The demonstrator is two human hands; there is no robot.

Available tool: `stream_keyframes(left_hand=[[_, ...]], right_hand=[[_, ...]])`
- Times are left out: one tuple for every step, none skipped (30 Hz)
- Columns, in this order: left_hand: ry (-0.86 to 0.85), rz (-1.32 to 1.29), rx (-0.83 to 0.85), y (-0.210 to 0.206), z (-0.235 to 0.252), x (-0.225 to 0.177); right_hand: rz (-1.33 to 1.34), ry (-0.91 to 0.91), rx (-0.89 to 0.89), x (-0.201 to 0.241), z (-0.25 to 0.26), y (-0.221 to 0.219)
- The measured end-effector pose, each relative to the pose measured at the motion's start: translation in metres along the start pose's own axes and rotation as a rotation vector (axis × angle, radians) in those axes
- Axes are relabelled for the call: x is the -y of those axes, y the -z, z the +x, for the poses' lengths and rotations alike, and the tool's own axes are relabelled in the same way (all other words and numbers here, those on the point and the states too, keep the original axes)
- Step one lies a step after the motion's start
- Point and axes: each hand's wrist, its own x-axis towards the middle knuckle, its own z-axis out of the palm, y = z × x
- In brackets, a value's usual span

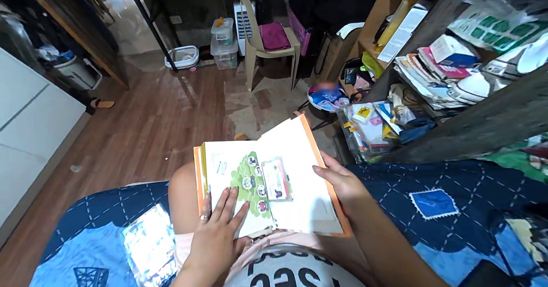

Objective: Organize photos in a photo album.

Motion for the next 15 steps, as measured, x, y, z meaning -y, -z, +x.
stream_keyframes(left_hand=[[0.0,-0.007,-0.009,0.0,0.001,0.0],[-0.003,-0.01,-0.023,0.0,0.003,0.001],[-0.005,-0.011,-0.029,-0.001,0.004,0.002],[-0.003,-0.008,-0.028,-0.002,0.005,0.002],[-0.001,-0.008,-0.025,-0.003,0.007,0.003],[0.003,-0.007,-0.018,-0.003,0.009,0.004],[0.01,-0.01,-0.001,-0.001,0.011,0.004],[0.019,-0.017,0.022,0.0,0.012,0.004],[0.023,-0.023,0.041,0.002,0.014,0.004],[0.025,-0.023,0.054,0.003,0.015,0.004],[0.023,-0.024,0.055,0.003,0.016,0.004],[0.02,-0.043,0.034,0.003,0.015,0.006],[0.02,-0.1,-0.002,0.003,0.014,0.008],[0.031,-0.185,-0.061,0.002,0.012,0.012],[0.07,-0.313,-0.111,0.003,0.009,0.015]], right_hand=[[0.013,0.004,0.006,0.0,-0.001,0.0],[0.023,0.013,0.013,-0.001,-0.001,0.0],[0.024,0.019,0.024,-0.002,-0.002,0.0],[0.027,0.023,0.034,-0.003,-0.003,0.0],[0.034,0.033,0.04,-0.004,-0.004,-0.001],[0.04,0.043,0.046,-0.005,-0.004,-0.002],[0.04,0.047,0.045,-0.006,-0.004,-0.003],[0.029,0.046,0.042,-0.006,-0.005,-0.004],[0.014,0.047,0.039,-0.006,-0.005,-0.006],[0.013,0.058,0.044,-0.006,-0.006,-0.008],[0.014,0.079,0.061,-0.006,-0.008,-0.01],[0.011,0.116,0.112,-0.009,-0.009,-0.012],[0.013,0.152,0.193,-0.014,-0.009,-0.013],[-0.011,0.203,0.311,-0.023,-0.005,-0.014],[-0.057,0.234,0.389,-0.031,-0.004,-0.02]])
